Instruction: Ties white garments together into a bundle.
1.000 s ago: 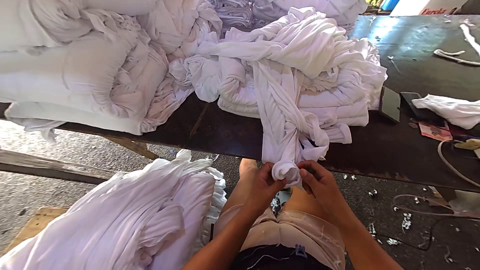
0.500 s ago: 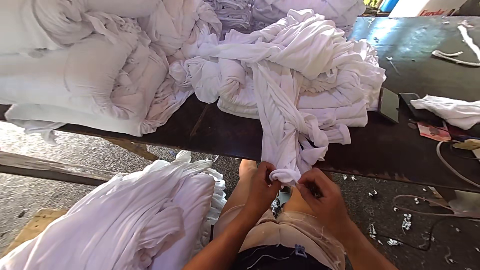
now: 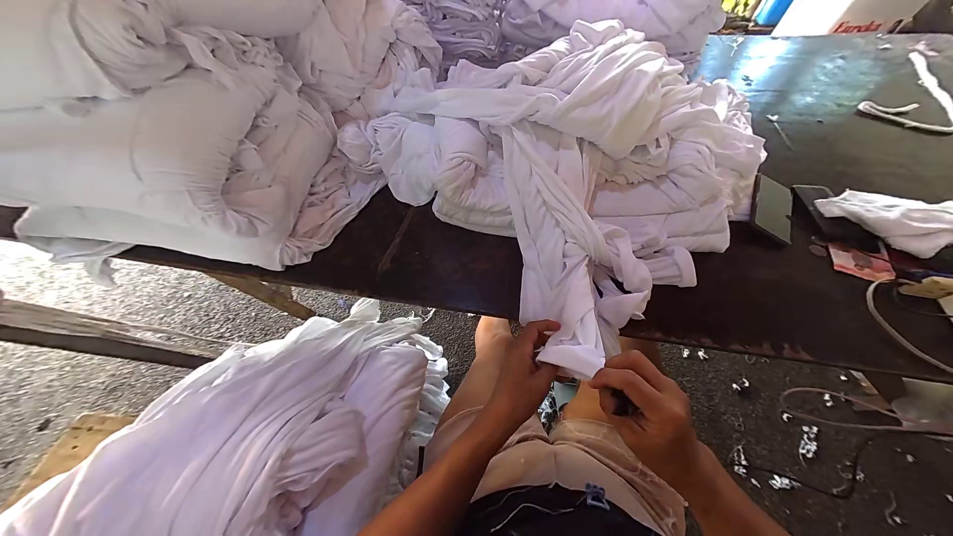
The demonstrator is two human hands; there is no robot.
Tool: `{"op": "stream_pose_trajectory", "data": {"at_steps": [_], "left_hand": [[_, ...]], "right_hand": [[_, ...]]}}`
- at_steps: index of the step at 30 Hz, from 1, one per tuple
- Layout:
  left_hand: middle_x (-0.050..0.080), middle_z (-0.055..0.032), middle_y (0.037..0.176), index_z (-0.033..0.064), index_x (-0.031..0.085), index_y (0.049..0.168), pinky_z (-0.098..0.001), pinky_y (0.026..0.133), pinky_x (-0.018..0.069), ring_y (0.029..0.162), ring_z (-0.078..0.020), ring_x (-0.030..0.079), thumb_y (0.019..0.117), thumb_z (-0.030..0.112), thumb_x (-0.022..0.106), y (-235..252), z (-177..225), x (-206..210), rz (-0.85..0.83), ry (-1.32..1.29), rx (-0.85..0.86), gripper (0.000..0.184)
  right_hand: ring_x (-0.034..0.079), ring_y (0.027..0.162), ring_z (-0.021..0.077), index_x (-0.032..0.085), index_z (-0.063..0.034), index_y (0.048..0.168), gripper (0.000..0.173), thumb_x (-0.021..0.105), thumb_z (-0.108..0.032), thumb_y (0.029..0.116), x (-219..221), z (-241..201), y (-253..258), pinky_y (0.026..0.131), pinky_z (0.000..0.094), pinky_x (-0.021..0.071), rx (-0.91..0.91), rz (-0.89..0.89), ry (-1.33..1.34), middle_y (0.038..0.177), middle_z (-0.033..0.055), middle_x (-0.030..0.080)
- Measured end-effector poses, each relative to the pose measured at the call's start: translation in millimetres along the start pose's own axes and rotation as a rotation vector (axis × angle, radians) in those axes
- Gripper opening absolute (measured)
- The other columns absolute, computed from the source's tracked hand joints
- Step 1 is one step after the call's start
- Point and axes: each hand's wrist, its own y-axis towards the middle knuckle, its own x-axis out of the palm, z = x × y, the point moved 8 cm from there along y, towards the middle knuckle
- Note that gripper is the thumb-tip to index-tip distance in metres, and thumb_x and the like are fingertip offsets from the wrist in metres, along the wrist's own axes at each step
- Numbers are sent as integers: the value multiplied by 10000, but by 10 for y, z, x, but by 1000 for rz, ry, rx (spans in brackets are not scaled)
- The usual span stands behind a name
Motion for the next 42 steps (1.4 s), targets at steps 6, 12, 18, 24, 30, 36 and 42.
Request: {"op": "stream_pose_trajectory", "data": {"at_steps": [6,12,18,24,30,36,42], "left_hand": [[652,-202,1287,-86,512,1414,-294,1005,517,1128,-131,666,958,-19,561,48,186,79,-147,270,195,464],[600,-48,1397,91,418,1534,-332,1011,527,1175,-111,630,990,122,562,295,596,-395,-48,-51,507,563],[546,69,1477,224,272,1583,-395,1116,456,1324,-148,556,1028,299,559,340,1073,-936,178,-225,596,630],[582,-264,1346,-91,564,1357,-413,1018,514,1206,-317,617,950,100,652,250,-17,-6,-131,527,204,459],[535,-330,1322,-100,590,1271,-479,989,511,1210,-423,569,838,89,747,105,-150,39,203,568,340,498],[522,-302,1345,-119,518,1322,-356,877,566,1068,-300,652,925,37,666,178,-188,-91,151,417,141,452],[623,-252,1187,-120,603,1201,-331,834,582,951,-240,687,954,67,619,175,-169,-215,207,431,223,310]], "right_hand": [[603,789,56,667,-66,1019,96,609,-79,945,122,37,-39,719,99,496,14,-112,21,935,86,621],[626,783,74,673,-60,1047,113,599,-103,973,191,-4,-94,691,131,517,-20,-189,67,938,95,641],[628,790,76,673,-61,1042,109,613,-100,960,213,70,-118,704,132,519,-5,-200,66,940,92,642],[630,761,88,672,-77,1048,114,606,-103,958,265,58,-85,670,145,521,-13,-203,46,933,94,645],[630,815,55,679,-57,1033,125,624,-68,921,158,144,-81,740,102,510,46,-158,21,965,94,655],[630,777,76,692,-59,1014,124,630,-68,908,235,187,-151,700,123,515,54,-158,-19,931,94,656],[636,757,93,695,-64,1016,128,627,-76,908,271,211,-162,669,146,525,39,-174,-28,920,102,654]]}}
